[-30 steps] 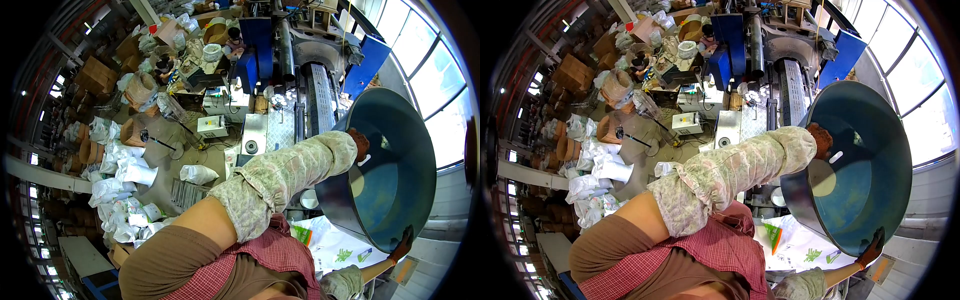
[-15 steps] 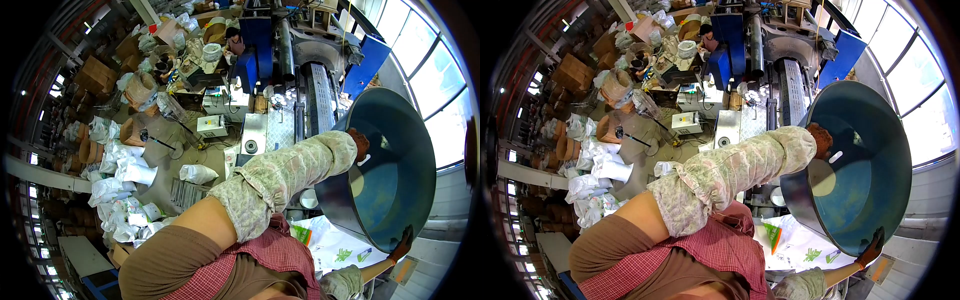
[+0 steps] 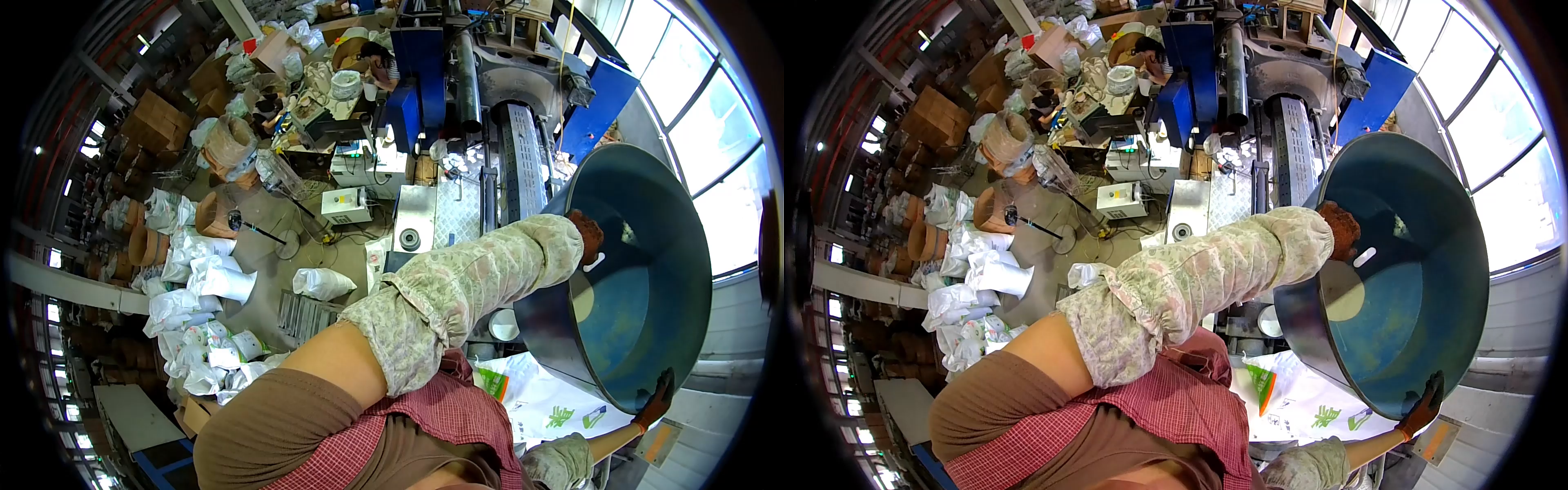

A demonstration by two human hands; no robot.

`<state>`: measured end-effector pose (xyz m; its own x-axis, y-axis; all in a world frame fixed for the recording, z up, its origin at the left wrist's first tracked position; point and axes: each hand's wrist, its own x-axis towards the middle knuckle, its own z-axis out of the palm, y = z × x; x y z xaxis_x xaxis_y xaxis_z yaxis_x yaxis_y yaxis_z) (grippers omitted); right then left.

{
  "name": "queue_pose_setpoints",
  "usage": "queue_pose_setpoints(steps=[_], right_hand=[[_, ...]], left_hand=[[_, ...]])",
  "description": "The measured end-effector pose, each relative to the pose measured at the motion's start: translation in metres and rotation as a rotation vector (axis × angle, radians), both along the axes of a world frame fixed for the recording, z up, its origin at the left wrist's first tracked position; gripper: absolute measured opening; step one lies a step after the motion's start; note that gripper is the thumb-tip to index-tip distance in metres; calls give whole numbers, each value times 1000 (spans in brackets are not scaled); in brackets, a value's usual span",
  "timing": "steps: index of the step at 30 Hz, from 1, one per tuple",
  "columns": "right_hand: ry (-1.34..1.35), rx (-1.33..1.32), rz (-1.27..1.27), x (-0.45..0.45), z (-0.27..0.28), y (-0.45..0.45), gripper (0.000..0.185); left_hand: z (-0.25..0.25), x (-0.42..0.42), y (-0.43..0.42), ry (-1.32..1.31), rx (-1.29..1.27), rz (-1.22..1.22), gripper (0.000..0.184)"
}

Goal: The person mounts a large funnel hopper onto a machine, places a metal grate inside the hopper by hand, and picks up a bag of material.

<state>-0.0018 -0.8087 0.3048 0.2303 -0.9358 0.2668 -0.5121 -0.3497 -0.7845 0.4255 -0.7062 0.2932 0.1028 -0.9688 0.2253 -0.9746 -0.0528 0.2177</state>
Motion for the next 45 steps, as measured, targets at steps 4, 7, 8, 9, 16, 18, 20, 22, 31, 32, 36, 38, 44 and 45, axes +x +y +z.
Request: queue_pose_setpoints(steps=[4, 7, 8, 9, 16, 18, 20, 22, 31, 32, 36, 38, 44, 45], right_hand=[[18, 7, 5, 1, 3, 2, 33], [19, 10, 3, 2, 2, 2, 33], [-8, 15, -5, 2, 2, 3, 34], [-35, 19, -13, 3, 2, 3, 34], [5, 7, -23, 4, 3, 5, 35], [-5, 8, -13, 2, 1, 3, 35], [-19, 12, -19, 2, 1, 3, 35], [-34, 17, -25, 3, 1, 4, 35], [-13, 14, -39, 3, 2, 5, 35], [-19, 19, -42, 4, 2, 5, 35], [-10, 29, -44, 4, 3, 6, 35], [-4, 22, -33, 2, 3, 4, 35], [11, 11, -32, 0, 1, 3, 35], [15, 7, -31, 0, 1, 3, 35]], left_hand=[[6, 0, 3, 8, 46, 3, 28], [12, 0, 3, 36, 97, 5, 29], [14, 0, 3, 48, 131, 15, 30], [12, 0, 3, 48, 131, 15, 30], [19, 1, 7, 30, 124, -1, 27], [17, 1, 6, 44, 128, -16, 27], [12, 0, 5, 14, 63, -6, 26], [11, -1, 6, 4, 50, 7, 26], [18, 0, 5, 35, 139, -2, 27], [19, 0, 6, 27, 137, 0, 27], [21, 1, 6, 52, 168, 3, 27], [23, 1, 6, 55, 178, -7, 26], [12, 0, 4, 14, 120, 8, 31], [13, 0, 4, 13, 121, 7, 31]])
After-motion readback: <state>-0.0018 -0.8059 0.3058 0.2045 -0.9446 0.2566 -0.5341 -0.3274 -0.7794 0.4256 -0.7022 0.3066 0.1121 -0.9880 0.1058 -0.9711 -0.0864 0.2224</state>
